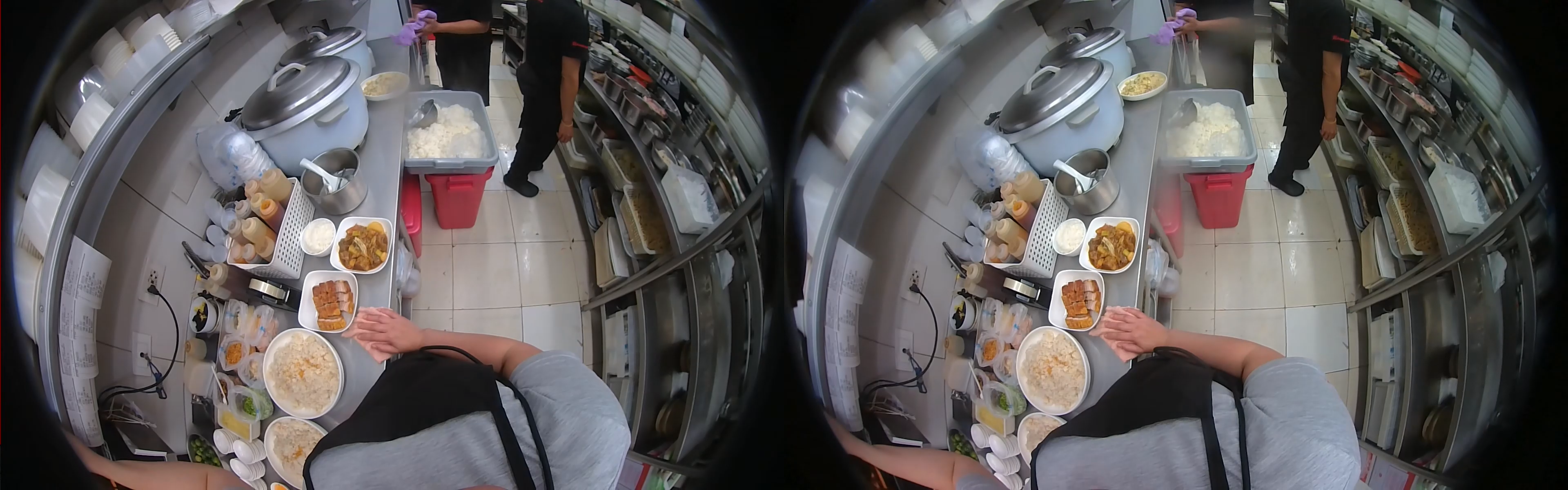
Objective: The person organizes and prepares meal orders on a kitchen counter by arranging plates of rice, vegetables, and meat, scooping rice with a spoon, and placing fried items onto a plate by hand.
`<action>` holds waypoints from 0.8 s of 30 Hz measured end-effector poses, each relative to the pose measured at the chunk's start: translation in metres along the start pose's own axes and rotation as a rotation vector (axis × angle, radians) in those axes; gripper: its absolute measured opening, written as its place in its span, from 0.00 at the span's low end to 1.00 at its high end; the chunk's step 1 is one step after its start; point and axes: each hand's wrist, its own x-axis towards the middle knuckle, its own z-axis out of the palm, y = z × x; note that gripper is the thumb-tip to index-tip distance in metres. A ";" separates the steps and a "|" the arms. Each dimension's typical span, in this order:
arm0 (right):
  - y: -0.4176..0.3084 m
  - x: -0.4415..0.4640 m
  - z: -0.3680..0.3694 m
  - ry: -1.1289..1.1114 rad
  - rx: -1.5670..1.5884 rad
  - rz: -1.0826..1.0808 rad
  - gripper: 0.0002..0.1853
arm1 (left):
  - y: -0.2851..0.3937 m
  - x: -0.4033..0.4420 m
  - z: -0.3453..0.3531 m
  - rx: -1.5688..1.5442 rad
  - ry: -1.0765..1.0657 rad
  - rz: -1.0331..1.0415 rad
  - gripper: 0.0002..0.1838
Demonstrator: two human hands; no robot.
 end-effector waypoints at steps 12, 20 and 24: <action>0.000 0.001 -0.002 0.003 -0.001 -0.013 0.22 | 0.003 0.010 0.001 0.106 0.113 0.457 0.20; -0.001 0.002 -0.003 0.018 -0.001 -0.021 0.23 | -0.004 0.005 0.001 0.219 0.027 0.404 0.20; 0.004 0.000 0.003 0.031 -0.014 -0.031 0.23 | -0.054 -0.021 0.037 0.793 -0.334 0.433 0.16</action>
